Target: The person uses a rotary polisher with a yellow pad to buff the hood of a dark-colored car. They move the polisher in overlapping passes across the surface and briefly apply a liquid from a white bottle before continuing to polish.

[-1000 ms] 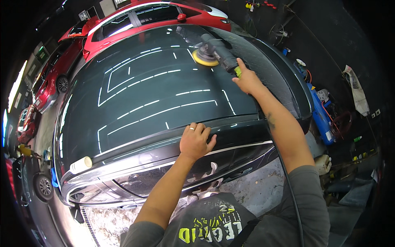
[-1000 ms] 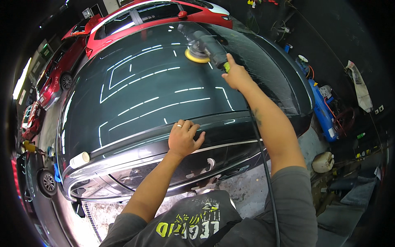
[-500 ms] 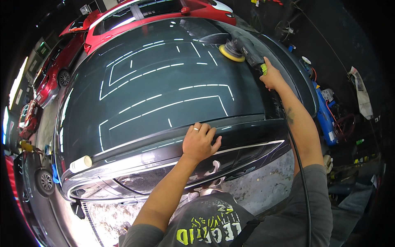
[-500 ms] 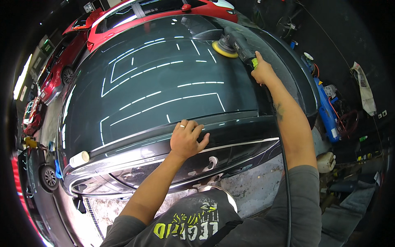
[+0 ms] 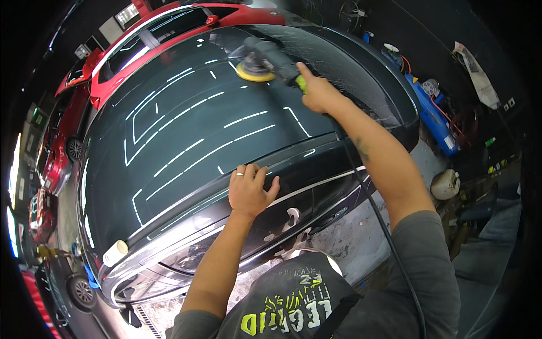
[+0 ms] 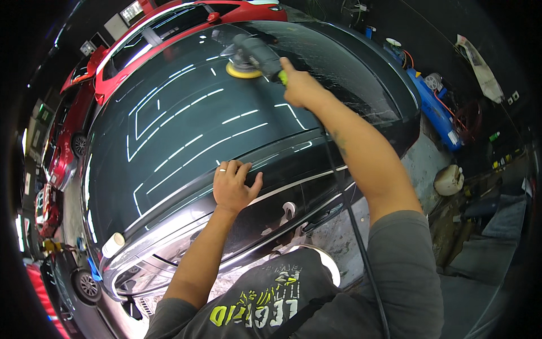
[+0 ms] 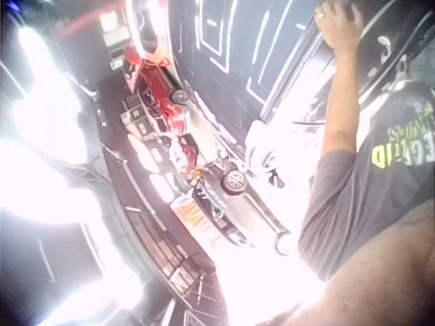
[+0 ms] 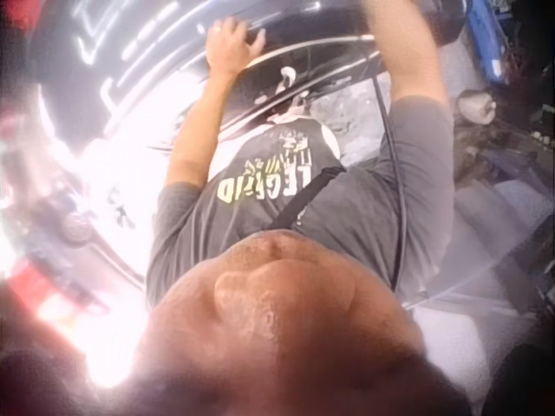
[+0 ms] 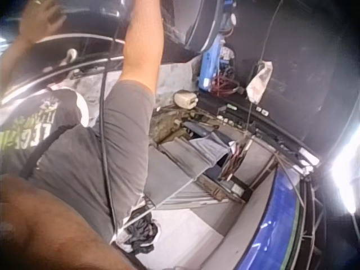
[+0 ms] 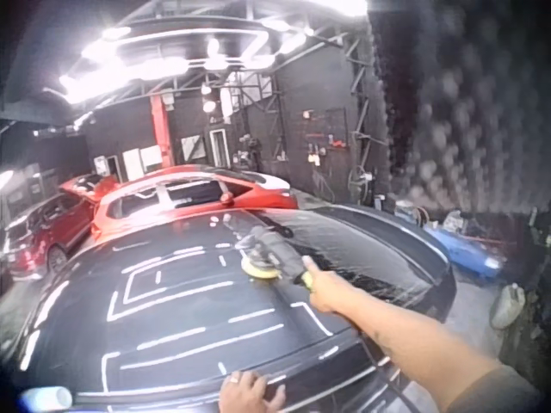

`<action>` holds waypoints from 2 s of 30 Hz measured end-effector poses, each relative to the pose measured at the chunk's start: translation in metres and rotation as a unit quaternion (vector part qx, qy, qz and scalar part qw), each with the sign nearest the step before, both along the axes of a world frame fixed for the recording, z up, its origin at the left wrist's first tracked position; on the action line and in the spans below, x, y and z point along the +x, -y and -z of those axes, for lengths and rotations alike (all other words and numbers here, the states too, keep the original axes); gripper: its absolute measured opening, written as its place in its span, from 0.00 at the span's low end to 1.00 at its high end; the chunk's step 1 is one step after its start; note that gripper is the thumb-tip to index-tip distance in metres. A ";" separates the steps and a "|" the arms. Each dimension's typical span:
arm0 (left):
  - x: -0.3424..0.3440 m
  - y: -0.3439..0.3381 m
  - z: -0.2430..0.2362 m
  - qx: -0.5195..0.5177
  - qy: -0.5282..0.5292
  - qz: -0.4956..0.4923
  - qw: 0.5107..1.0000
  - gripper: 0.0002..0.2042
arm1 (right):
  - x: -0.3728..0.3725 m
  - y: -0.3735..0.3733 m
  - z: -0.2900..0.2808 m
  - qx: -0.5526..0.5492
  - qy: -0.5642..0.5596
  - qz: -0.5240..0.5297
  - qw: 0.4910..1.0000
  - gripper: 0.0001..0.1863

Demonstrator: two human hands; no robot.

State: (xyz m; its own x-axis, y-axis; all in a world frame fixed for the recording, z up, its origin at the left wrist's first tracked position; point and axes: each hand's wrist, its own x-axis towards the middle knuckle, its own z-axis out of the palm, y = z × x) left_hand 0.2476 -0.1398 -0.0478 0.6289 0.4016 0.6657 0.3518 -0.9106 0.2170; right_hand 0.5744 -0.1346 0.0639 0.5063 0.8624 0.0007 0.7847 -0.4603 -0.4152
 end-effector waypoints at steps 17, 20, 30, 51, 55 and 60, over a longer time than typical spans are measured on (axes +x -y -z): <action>-0.003 0.002 -0.001 0.007 -0.003 0.002 1.000 0.14 | -0.042 0.010 -0.011 -0.013 0.003 -0.005 1.000 0.57; -0.001 0.001 0.000 0.006 -0.003 0.007 1.000 0.14 | 0.004 0.020 0.007 0.003 -0.009 0.034 0.999 0.57; -0.005 0.001 0.002 0.015 -0.036 -0.010 0.999 0.17 | 0.039 0.046 0.012 -0.005 -0.027 0.094 0.995 0.56; -0.001 0.009 0.003 0.019 -0.043 -0.020 0.999 0.16 | -0.109 0.100 0.002 0.016 -0.005 -0.045 0.999 0.56; -0.003 0.007 0.006 0.015 -0.036 -0.026 0.999 0.16 | -0.083 0.099 0.010 0.046 0.004 -0.009 0.999 0.56; -0.001 0.007 0.006 0.020 -0.032 -0.017 0.999 0.16 | -0.017 0.108 0.013 -0.003 -0.050 0.073 0.996 0.57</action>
State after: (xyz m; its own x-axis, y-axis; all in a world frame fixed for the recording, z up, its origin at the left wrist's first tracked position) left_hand 0.2465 -0.1469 -0.0535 0.6563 0.3981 0.6409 0.3949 -0.9051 0.1578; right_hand 0.5577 -0.2427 0.0507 0.6233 0.7796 -0.0604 0.6643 -0.5687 -0.4851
